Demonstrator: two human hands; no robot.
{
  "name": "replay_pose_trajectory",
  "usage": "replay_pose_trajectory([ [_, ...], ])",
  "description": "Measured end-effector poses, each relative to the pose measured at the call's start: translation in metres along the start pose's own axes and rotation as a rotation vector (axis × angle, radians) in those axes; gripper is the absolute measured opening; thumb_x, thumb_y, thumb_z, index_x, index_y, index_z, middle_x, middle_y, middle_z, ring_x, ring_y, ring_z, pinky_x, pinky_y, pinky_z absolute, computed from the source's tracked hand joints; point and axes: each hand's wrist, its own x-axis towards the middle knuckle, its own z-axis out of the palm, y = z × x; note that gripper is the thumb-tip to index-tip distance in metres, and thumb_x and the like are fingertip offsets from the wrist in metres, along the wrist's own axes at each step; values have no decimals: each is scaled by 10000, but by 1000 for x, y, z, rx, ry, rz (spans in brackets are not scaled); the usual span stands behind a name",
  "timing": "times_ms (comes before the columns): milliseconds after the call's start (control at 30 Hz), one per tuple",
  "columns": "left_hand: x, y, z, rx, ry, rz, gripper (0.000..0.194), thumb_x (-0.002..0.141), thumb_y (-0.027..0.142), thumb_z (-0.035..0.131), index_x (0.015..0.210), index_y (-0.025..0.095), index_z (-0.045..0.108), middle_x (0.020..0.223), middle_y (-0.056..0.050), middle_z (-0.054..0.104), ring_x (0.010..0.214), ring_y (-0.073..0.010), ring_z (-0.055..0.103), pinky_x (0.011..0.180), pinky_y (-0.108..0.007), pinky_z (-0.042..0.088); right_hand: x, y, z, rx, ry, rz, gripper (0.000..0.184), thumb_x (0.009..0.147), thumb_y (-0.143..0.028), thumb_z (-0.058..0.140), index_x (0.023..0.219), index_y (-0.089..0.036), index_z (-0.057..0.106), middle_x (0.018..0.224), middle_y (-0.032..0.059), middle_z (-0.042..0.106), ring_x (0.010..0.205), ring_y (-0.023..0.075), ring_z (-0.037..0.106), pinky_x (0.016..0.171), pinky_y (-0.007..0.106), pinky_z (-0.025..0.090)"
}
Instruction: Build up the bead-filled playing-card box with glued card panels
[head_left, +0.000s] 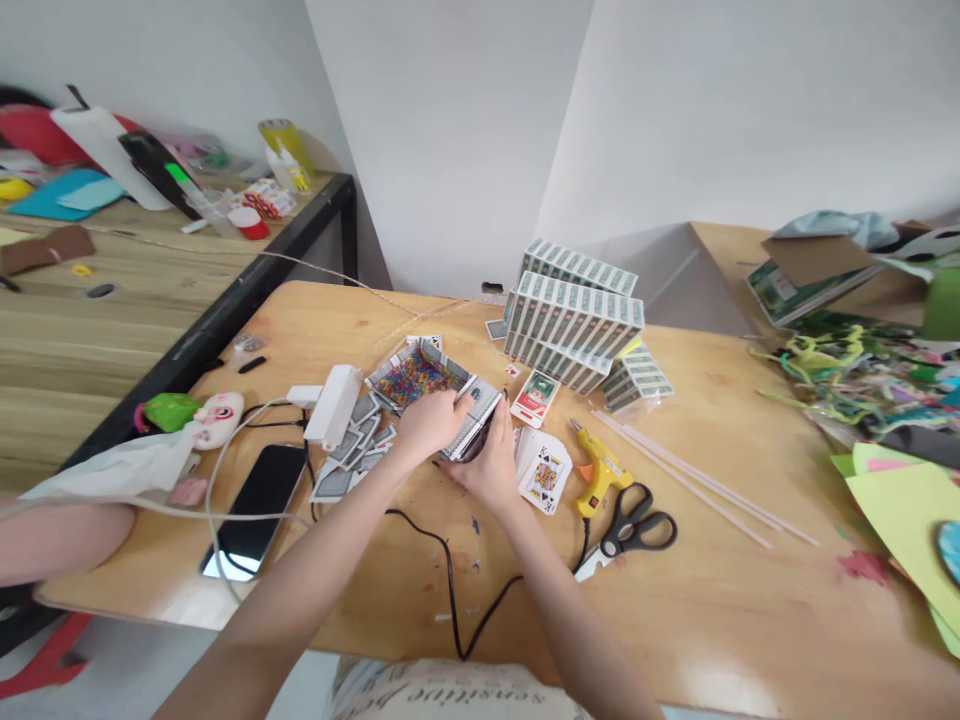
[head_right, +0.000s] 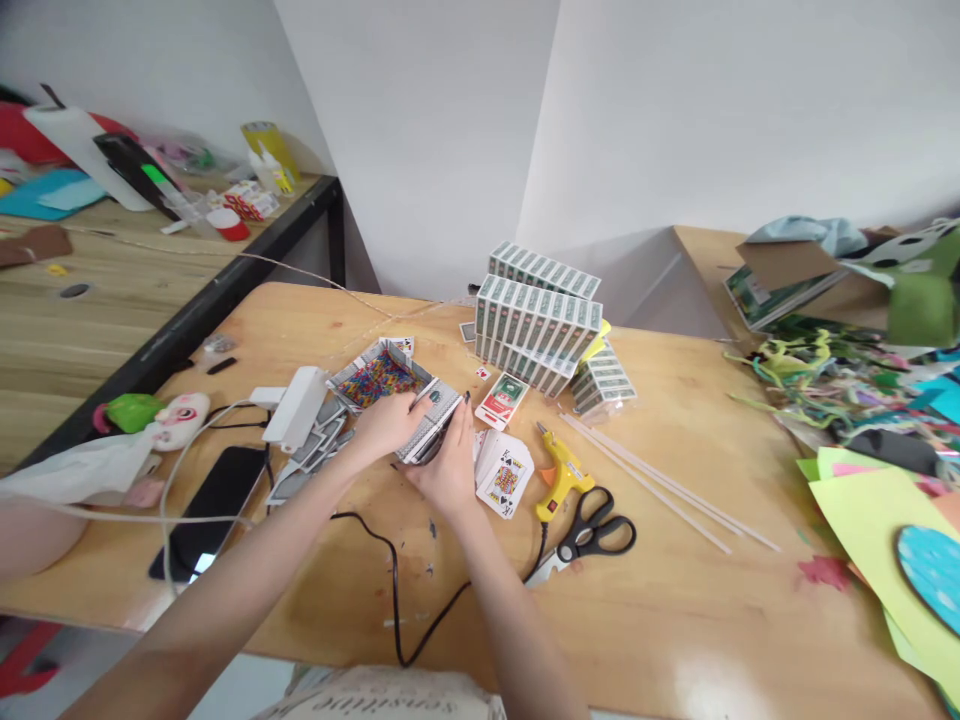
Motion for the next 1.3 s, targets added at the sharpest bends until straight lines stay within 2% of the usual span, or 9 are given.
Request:
replay_pose_trajectory([
  [200, -1, 1, 1, -33, -21, 50, 380, 912, 379, 297, 1018, 120, 554, 949, -183, 675, 893, -302, 648, 719, -356, 452, 1, 1, 0, 14, -8, 6, 1267, 528, -425, 789, 1436, -50, -10, 1477, 266, 162, 1372, 352, 182, 1079, 521, 257],
  [300, 9, 0, -4, -88, -51, 104, 335, 901, 400, 354, 976, 151, 565, 984, -136, 679, 922, -248, 642, 726, -293, 449, 2, 0, -2, 10, -27, 22, 1276, 519, -394, 797, 1439, -76, -28, 1480, 258, 164, 1370, 347, 194, 1070, 523, 271],
  [400, 17, 0, -5, -130, -60, 113, 342, 916, 394, 325, 934, 161, 574, 972, -111, 685, 909, -213, 646, 714, -259, 444, 3, 0, -3, 0, -17, 17, 1286, 506, -382, 805, 1439, -83, -28, 1479, 259, 172, 1368, 345, 204, 1064, 512, 286],
  [633, 9, 2, 4, -111, -10, 51, 368, 930, 393, 281, 949, 135, 543, 915, -159, 677, 904, -259, 643, 702, -303, 427, 4, 1, -1, -17, -12, -11, 1278, 511, -390, 797, 1440, -79, -24, 1491, 248, 150, 1377, 343, 174, 1074, 508, 266],
  [933, 8, 0, 7, -159, 5, 2, 363, 910, 436, 313, 912, 147, 534, 880, -163, 667, 881, -282, 637, 674, -318, 421, 3, -2, -3, 20, -1, 12, 1299, 499, -387, 811, 1438, -85, -35, 1476, 238, 197, 1361, 331, 229, 1070, 462, 293],
  [1067, 14, -2, 8, -248, -12, 11, 330, 896, 406, 356, 845, 151, 558, 874, -139, 673, 841, -247, 632, 671, -297, 423, 2, -1, -4, 3, 3, 17, 1288, 519, -388, 804, 1440, -102, -50, 1474, 227, 208, 1363, 320, 229, 1064, 456, 306],
  [1300, 22, -3, 5, -439, -91, 37, 299, 854, 361, 418, 757, 136, 590, 751, -57, 677, 685, -183, 605, 576, -252, 415, 1, 2, -5, 17, -27, 32, 1300, 530, -400, 799, 1444, -112, -79, 1493, 222, 150, 1378, 332, 182, 1071, 491, 292],
])
